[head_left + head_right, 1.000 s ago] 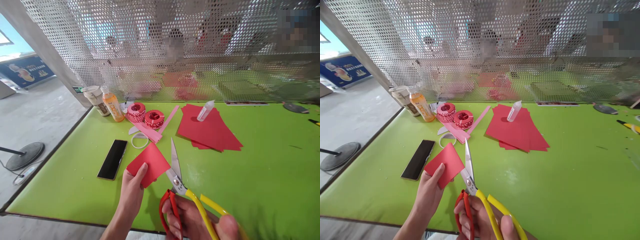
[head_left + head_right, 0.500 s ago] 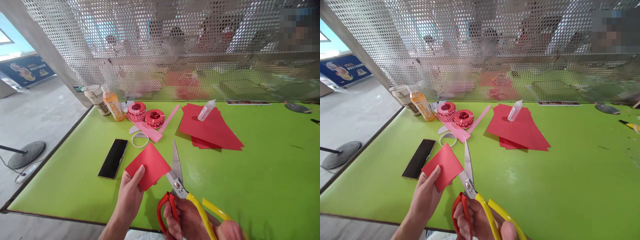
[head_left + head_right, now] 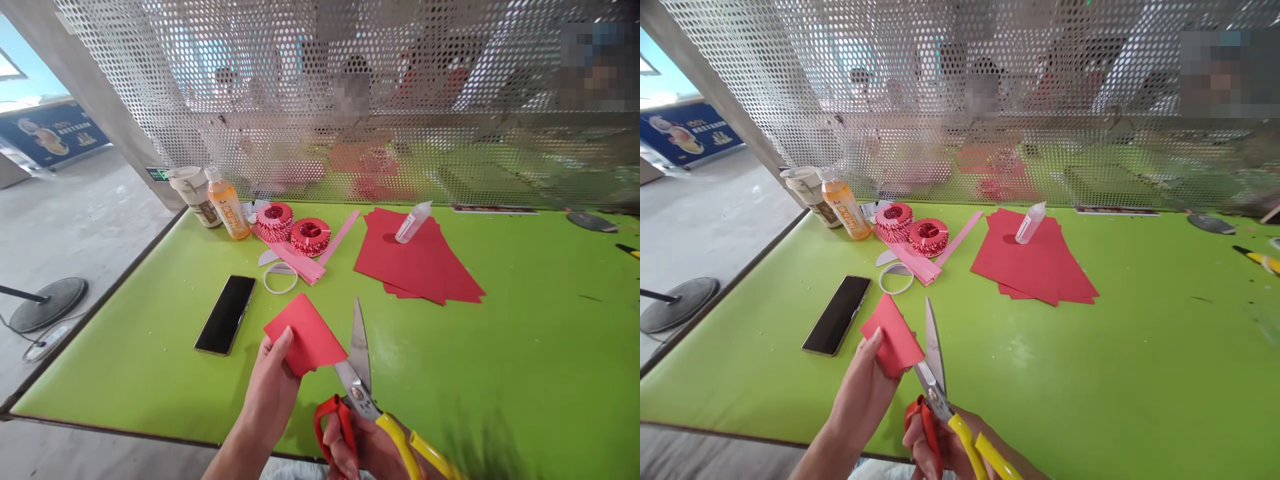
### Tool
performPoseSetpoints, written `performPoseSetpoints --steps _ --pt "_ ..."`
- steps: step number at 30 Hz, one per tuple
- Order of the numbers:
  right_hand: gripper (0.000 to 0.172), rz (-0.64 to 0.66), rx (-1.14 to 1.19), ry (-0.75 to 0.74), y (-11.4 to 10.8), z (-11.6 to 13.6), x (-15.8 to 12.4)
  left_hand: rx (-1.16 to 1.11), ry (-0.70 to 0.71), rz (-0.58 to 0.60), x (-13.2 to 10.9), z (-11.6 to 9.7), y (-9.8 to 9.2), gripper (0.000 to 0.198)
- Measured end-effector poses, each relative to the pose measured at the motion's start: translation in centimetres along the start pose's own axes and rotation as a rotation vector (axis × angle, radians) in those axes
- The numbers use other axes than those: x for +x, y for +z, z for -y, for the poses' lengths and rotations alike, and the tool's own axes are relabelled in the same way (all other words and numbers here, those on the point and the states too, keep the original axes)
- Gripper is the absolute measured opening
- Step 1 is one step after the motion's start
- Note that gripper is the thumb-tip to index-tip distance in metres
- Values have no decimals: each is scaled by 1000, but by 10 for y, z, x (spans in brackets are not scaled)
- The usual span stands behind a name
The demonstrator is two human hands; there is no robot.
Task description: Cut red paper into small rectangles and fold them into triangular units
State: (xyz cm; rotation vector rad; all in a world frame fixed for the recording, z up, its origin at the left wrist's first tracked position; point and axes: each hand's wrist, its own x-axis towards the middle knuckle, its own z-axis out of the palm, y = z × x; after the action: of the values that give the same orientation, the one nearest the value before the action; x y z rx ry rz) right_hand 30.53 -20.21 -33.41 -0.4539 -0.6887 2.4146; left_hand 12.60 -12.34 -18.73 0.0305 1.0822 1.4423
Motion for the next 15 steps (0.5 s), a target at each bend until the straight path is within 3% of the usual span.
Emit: performPoseSetpoints --steps 5,15 --pt "45 -22 -7 12 -4 -2 -1 -52 10 -62 -1 3 2 59" --pt "55 -41 -33 14 2 -3 -4 -75 66 -100 -10 1 6 58"
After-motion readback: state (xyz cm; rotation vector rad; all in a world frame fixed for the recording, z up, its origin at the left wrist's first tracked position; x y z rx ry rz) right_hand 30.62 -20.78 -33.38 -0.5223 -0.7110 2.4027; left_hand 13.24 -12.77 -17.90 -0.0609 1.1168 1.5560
